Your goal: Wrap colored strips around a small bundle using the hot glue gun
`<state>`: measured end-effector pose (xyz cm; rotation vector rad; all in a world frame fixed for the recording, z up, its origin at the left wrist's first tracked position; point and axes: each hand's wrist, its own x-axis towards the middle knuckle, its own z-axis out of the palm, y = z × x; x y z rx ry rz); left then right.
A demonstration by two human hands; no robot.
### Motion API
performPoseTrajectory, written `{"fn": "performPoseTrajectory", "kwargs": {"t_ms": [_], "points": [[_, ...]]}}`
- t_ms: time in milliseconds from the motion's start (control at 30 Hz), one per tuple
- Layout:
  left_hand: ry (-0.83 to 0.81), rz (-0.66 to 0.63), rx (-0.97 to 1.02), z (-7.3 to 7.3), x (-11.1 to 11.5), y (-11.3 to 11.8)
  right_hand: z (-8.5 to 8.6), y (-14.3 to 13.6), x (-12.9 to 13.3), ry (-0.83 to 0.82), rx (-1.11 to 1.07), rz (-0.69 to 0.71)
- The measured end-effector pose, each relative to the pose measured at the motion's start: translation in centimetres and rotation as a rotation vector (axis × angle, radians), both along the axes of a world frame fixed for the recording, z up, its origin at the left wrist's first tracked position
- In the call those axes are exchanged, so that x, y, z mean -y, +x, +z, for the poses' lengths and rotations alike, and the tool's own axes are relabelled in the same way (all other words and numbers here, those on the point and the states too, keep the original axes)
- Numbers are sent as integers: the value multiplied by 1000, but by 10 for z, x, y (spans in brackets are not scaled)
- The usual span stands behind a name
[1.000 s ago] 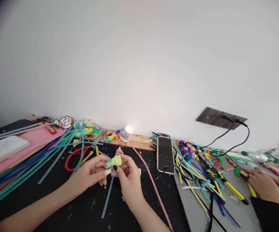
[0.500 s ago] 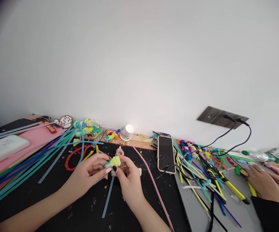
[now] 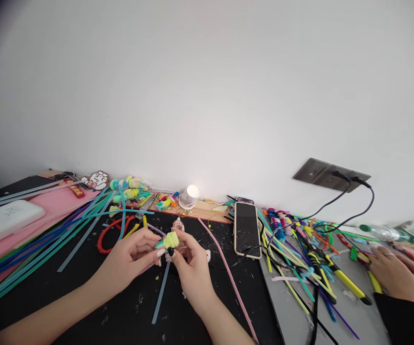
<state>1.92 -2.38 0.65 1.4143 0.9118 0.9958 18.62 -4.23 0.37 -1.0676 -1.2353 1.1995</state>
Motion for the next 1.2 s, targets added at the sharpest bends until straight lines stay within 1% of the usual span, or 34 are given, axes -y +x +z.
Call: {"fn": "performPoseTrajectory", "kwargs": {"t_ms": [400, 767, 1200], "points": [[-34, 9, 30, 1, -1, -1, 3, 1, 1, 15, 33, 7], [-92, -2, 66, 4, -2, 0, 1, -1, 1, 22, 43, -8], [-86, -24, 89, -10, -4, 0, -4, -2, 3, 54, 200, -43]]}}
